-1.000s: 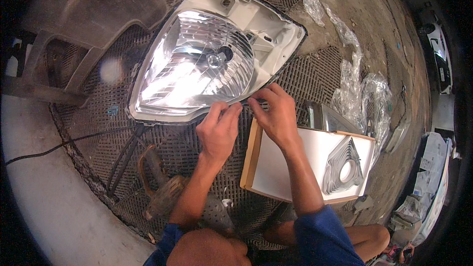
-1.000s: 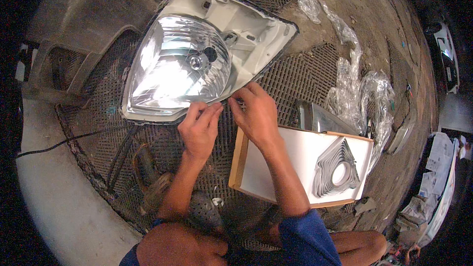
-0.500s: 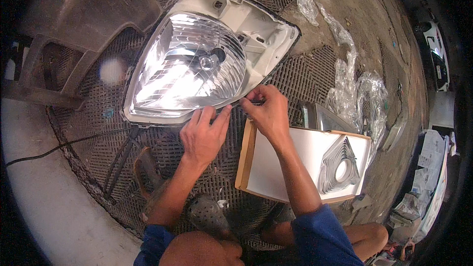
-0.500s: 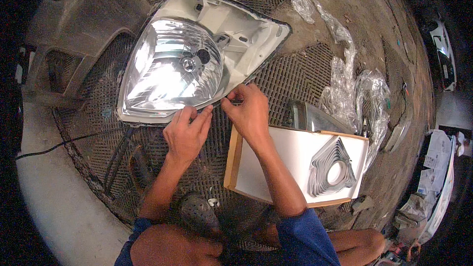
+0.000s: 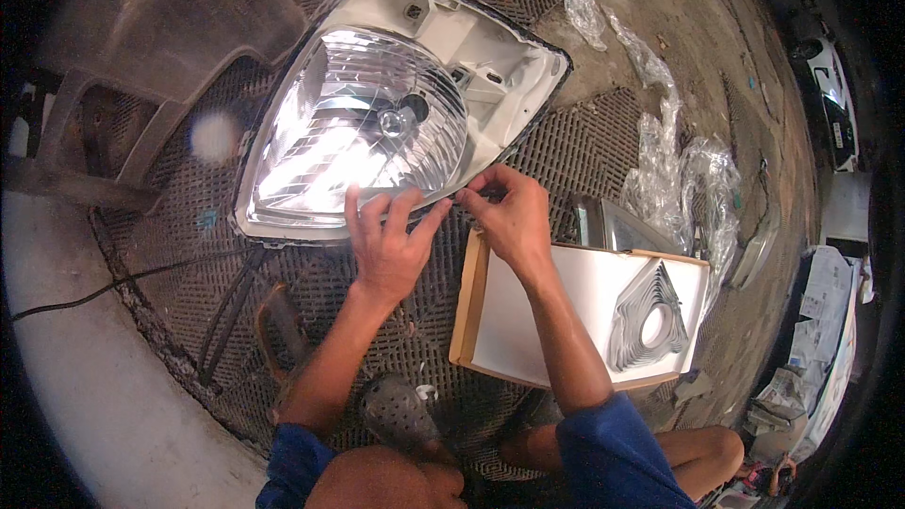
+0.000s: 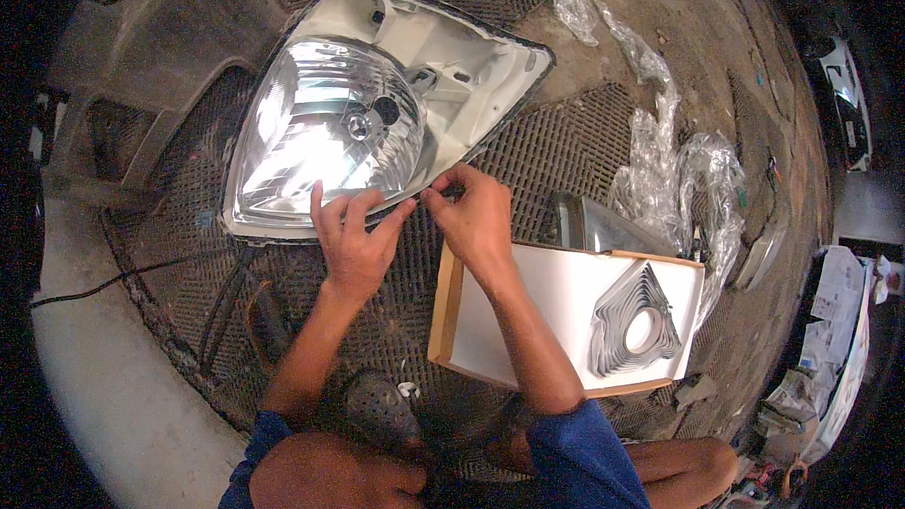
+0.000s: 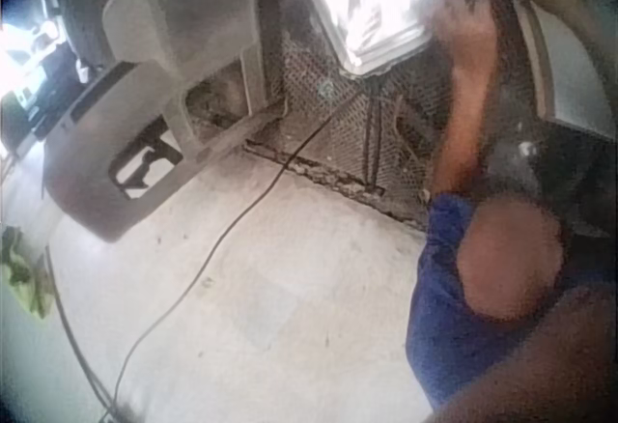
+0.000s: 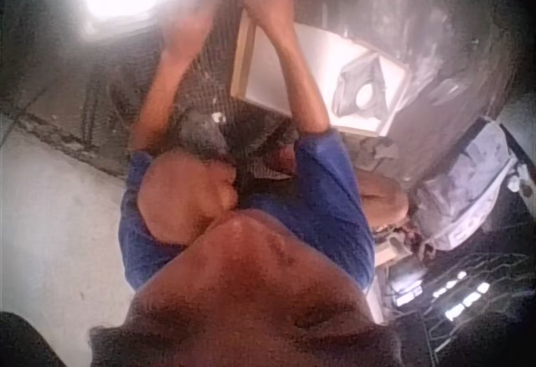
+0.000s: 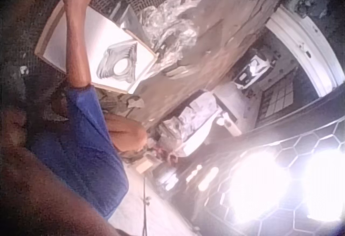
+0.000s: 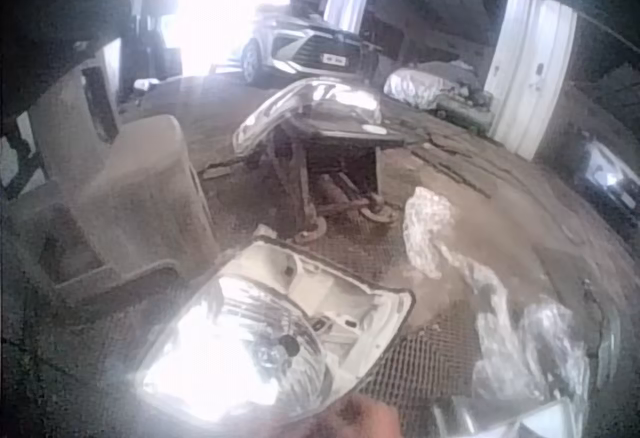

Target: The person applies a black sealant strip around the edge of a car headlight assembly by hand, then uses a heat gun to warm and set the sealant. The person handles the headlight and sealant directly, working on a perforated floor mat in a workshop.

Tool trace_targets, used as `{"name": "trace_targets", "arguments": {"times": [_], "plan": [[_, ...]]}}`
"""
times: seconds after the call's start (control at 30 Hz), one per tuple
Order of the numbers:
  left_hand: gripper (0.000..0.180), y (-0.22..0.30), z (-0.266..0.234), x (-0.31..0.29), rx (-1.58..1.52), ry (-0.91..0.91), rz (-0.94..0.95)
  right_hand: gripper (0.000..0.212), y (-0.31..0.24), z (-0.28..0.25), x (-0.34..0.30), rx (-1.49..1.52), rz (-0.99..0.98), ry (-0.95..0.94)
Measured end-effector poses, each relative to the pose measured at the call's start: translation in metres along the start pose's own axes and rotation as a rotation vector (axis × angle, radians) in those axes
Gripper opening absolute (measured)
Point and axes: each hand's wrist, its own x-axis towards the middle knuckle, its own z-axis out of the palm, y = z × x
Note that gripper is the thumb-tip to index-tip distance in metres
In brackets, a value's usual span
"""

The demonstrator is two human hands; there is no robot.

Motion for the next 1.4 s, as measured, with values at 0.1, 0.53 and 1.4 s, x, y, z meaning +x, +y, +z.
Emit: {"name": "trace_targets", "arguments": {"times": [0.1, 0.53, 1.4], "plan": [[0.022, -0.005, 0.001, -0.001, -0.085, 0.010, -0.028, 0.018, 0.000, 0.002, -0.001, 0.016, 0.003, 0.011], [0.030, 0.013, 0.000, 0.004, -0.096, -0.038, -0.086, 0.016, 0.010, -0.005, -0.002, 0.006, -0.170, -0.006], [0.023, 0.007, 0.017, 0.006, -0.110, 0.080, 0.067, 0.012, 0.016, 0.007, -0.006, -0.057, -0.459, 0.130]]}}
